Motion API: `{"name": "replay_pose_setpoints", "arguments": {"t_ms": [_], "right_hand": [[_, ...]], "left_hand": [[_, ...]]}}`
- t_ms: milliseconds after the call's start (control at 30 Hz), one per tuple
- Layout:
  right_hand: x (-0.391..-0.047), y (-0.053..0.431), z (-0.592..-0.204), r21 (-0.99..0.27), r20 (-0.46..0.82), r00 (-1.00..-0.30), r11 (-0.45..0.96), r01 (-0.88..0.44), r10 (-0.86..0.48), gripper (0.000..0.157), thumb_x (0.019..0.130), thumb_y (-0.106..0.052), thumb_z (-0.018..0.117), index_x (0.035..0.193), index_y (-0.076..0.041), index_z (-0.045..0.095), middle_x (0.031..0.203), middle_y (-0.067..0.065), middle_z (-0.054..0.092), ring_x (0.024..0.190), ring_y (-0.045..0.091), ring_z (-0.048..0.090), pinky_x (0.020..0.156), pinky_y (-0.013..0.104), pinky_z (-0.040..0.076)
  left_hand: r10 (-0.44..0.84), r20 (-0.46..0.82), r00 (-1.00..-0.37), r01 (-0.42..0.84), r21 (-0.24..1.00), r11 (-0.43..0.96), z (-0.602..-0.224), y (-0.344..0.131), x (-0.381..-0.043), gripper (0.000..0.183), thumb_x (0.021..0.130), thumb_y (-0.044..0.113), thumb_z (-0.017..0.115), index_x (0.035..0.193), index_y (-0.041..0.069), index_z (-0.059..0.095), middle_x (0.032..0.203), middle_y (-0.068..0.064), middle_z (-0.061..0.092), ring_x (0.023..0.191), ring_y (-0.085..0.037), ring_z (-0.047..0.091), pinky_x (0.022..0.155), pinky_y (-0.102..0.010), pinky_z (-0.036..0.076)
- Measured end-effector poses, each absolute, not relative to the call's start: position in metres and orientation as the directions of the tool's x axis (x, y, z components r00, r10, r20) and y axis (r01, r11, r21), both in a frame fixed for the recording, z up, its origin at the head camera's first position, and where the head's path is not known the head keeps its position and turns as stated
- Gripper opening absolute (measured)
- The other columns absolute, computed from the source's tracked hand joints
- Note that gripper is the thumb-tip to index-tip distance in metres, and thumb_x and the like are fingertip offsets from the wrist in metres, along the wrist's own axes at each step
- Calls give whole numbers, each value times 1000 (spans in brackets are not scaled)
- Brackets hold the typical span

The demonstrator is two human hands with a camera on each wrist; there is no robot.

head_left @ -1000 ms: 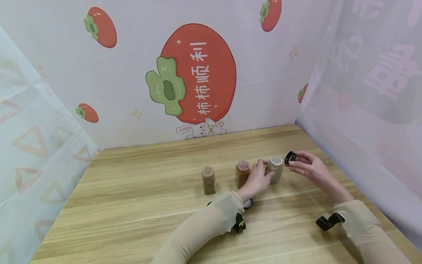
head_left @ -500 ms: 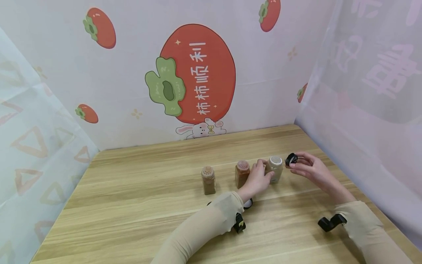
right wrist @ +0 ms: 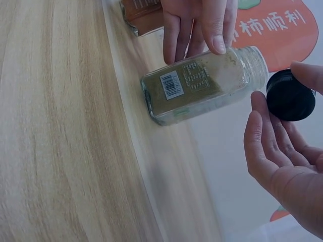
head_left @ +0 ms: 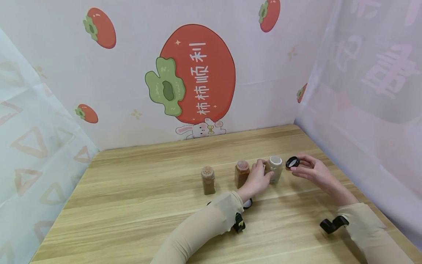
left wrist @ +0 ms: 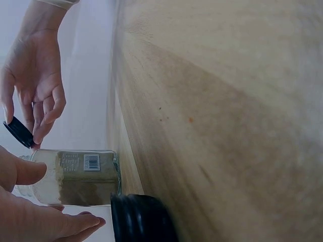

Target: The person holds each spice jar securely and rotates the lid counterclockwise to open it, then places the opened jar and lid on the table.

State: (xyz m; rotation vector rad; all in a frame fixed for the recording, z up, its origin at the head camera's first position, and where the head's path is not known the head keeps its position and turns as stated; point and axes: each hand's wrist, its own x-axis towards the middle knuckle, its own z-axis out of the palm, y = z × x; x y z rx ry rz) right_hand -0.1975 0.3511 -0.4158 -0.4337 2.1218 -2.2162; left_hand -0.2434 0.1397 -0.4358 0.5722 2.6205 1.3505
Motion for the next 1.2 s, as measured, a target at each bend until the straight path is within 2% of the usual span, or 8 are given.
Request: {"name": "replay_pose_setpoints", "arguments": {"t_ms": [233, 567, 800, 1000, 1200], "right_hand": [[-197, 352, -418, -990, 119, -972, 54, -132, -202, 34, 90, 4, 57, 121, -9, 49, 108, -7, 67, 95, 10, 67, 82, 24, 54], [-198, 355, -421, -949, 82, -977, 283, -136, -195, 41, 89, -6, 63, 125, 4, 45, 105, -7, 68, 95, 5, 65, 81, 23, 54], [-200, 357, -425, -887, 20, -984, 451, -99, -176, 46, 89, -18, 66, 127, -2, 46, 106, -9, 66, 96, 2, 63, 81, 25, 50], [-201, 356, -427, -870, 5, -982, 483, -98, -191, 51, 85, -19, 70, 128, -1, 47, 114, 4, 65, 98, 0, 61, 83, 25, 48], [-201, 356, -428, -867, 31, -969, 476, -147, -243, 50, 83, -14, 71, 125, 2, 49, 112, 6, 63, 96, 3, 61, 81, 23, 51]], "left_hand": [[393, 59, -918, 278, 803, 528, -435, 139, -243, 41, 94, 27, 59, 129, 12, 44, 123, -8, 53, 115, -16, 52, 98, -30, 44], [397, 62, -916, 279, 809, 517, -435, 139, -244, 41, 94, 26, 59, 129, 12, 44, 123, -9, 53, 115, -17, 52, 99, -30, 44], [390, 50, -919, 268, 805, 529, -436, 139, -244, 41, 93, 27, 60, 129, 12, 45, 122, -9, 53, 114, -17, 52, 98, -29, 44], [387, 50, -921, 267, 803, 533, -436, 140, -244, 41, 93, 27, 60, 129, 12, 45, 122, -9, 54, 113, -17, 53, 98, -29, 44], [386, 64, -920, 278, 801, 530, -436, 141, -245, 40, 93, 27, 60, 127, 12, 45, 120, -8, 54, 112, -16, 53, 98, -29, 44]]}}
